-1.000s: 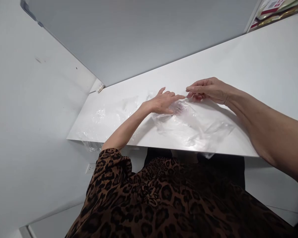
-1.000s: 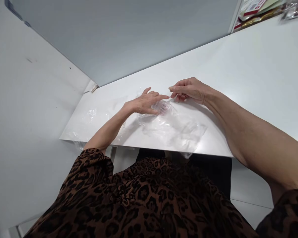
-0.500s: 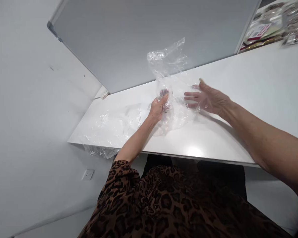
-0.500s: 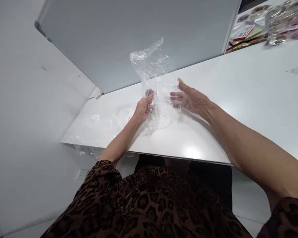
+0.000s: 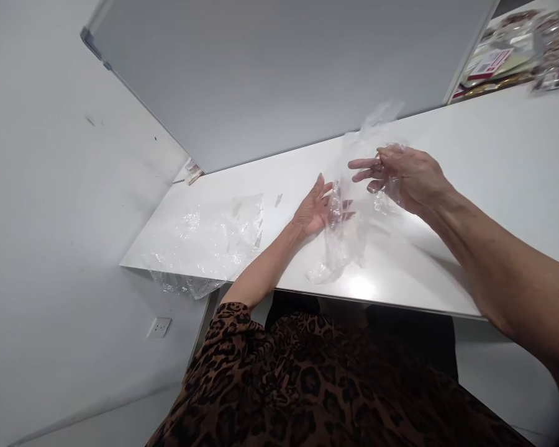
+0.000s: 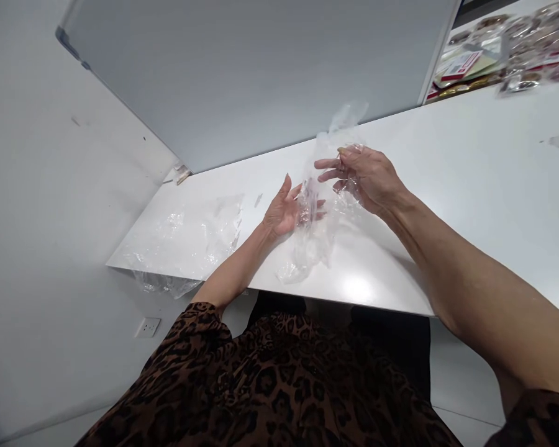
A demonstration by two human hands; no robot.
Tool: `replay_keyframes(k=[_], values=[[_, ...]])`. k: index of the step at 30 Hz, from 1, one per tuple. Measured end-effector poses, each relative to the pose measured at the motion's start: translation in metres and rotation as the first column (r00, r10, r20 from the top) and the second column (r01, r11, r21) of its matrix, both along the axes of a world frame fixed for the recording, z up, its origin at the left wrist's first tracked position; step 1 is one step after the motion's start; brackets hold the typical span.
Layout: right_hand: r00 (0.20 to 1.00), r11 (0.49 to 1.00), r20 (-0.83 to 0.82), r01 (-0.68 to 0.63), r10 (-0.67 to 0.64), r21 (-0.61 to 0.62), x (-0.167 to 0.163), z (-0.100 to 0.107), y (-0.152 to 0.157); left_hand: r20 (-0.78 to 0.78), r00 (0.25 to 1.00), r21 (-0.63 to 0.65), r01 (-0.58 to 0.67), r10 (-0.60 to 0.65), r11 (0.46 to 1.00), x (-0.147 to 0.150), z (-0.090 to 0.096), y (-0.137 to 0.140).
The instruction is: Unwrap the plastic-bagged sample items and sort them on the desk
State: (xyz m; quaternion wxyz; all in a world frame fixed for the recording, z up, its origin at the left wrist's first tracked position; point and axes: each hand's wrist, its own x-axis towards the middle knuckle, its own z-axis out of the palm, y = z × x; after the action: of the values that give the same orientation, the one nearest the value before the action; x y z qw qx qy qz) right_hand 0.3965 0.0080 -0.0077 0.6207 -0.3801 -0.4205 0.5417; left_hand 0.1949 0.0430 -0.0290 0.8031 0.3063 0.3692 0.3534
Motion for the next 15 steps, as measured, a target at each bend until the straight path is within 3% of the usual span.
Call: replay_keyframes(k=[5, 10, 13, 15], values=[[0.992, 0.996, -0.096, 0.083, -0.079, 0.034, -0.004, 0.0, 0.001, -0.123, 0.989, 0.149, 0.1, -0.082, 0.984, -0.002, -0.01, 0.003], [0.958, 0.969, -0.16, 0.219, -0.236, -0.115, 0.016, -0.013, 0.018, 0.012, 0.997, 0.12, 0.071, -0.073, 0.99, -0.008, -0.016, 0.008], [0.976, 0.951, -0.065, 0.186, -0.208, -0.246, 0.022, -0.018, 0.021, 0.057, 0.998, 0.075, -0.032, 0.028, 0.997, -0.009, -0.011, 0.009], [0.995, 0.943, 0.068, 0.085, -0.066, -0.323, 0.02, -0.019, 0.017, 0.063, 0.995, 0.015, -0.081, 0.08, 0.997, -0.009, -0.008, 0.009]])
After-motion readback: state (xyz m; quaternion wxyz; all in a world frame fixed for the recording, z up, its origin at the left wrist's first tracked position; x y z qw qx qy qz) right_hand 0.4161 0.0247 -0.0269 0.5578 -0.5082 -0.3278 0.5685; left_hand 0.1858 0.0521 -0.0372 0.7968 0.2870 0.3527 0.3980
